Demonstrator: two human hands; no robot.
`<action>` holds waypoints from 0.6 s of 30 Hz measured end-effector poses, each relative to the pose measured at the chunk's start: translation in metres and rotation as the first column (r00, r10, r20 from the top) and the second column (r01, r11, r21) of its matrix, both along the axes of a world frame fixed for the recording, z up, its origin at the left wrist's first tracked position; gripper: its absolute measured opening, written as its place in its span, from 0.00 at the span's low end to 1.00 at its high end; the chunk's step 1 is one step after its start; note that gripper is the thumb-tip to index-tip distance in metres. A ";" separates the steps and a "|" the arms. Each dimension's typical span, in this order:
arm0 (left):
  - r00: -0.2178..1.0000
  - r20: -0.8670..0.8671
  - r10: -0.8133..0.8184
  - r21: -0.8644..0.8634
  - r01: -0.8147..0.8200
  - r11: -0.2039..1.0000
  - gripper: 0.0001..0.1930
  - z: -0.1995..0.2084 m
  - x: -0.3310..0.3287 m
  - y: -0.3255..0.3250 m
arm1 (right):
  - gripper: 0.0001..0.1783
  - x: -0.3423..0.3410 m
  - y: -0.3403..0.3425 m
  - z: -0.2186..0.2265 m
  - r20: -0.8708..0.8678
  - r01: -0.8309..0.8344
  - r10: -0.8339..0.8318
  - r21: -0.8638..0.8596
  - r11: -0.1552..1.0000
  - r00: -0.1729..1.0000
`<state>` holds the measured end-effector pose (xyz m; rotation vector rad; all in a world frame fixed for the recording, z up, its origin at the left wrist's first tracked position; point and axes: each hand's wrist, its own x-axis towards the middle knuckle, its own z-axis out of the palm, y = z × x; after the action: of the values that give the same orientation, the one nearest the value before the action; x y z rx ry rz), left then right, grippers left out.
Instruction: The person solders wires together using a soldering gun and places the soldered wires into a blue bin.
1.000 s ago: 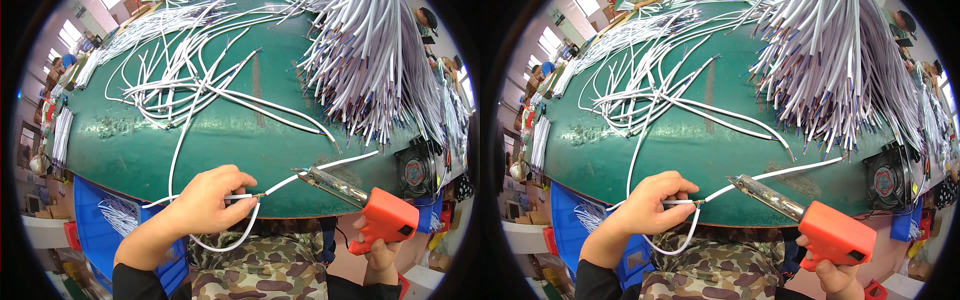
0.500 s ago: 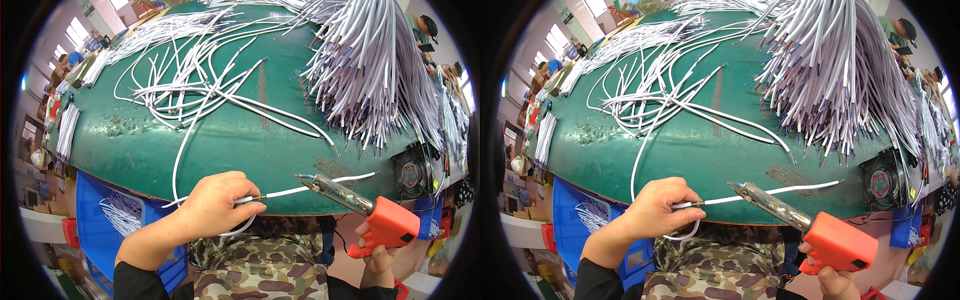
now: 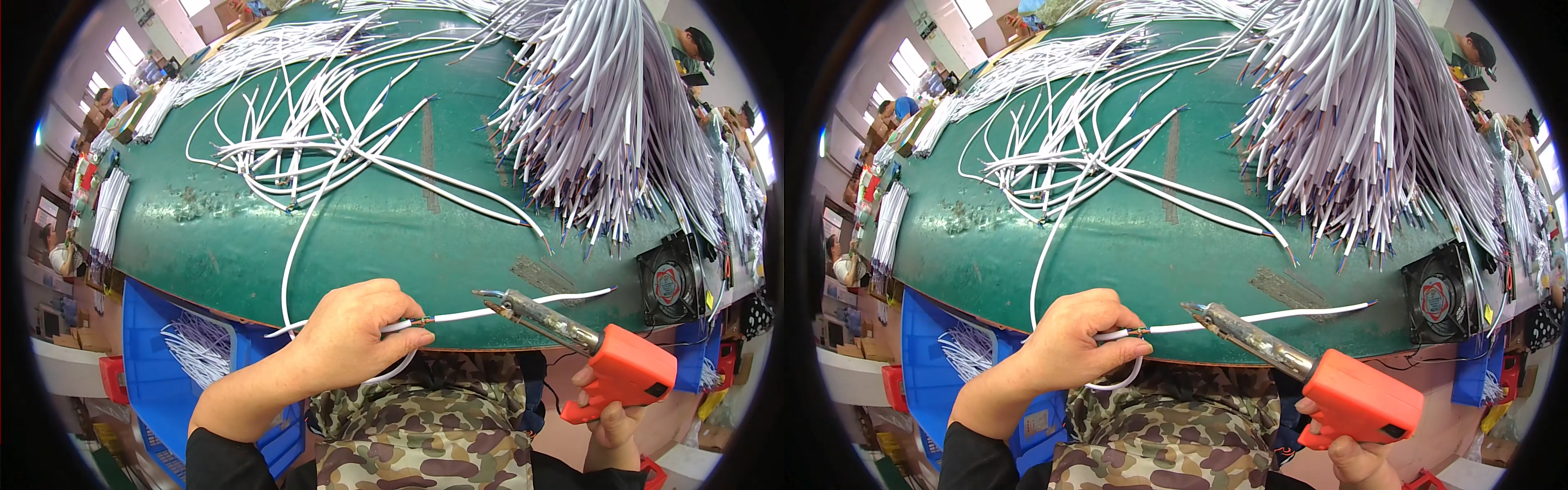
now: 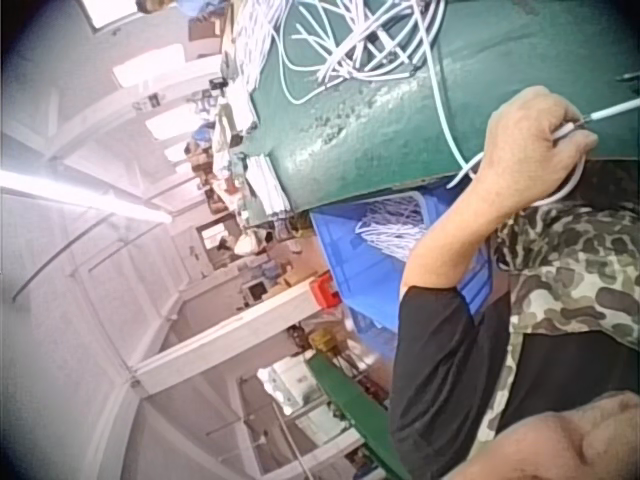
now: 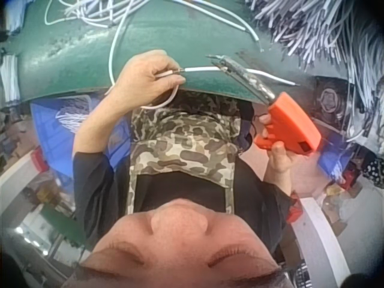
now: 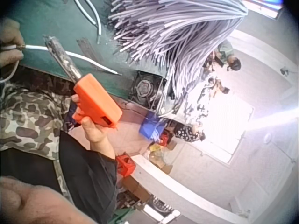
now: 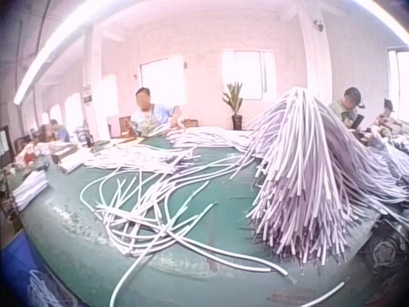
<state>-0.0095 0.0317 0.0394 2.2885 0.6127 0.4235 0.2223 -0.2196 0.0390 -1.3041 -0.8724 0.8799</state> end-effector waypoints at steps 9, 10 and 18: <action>0.996 0.083 0.029 0.076 -0.035 0.997 0.09 0.000 0.003 -0.004 | 0.49 0.001 0.017 -0.013 -0.057 0.113 -0.105 0.143 0.983 0.993; 0.996 0.087 0.029 0.068 -0.035 0.997 0.09 0.000 0.003 -0.004 | 0.52 0.001 0.019 -0.015 -0.124 0.114 -0.098 0.124 0.986 0.987; 0.994 0.111 -0.017 0.158 0.000 0.987 0.08 0.006 0.008 -0.009 | 0.51 -0.015 0.047 -0.005 0.046 0.000 -0.007 0.138 0.990 0.999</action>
<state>-0.0019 0.0223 0.0453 2.3966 0.5293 0.6108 0.2071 -0.1725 0.0340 -1.2097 -0.9505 0.7755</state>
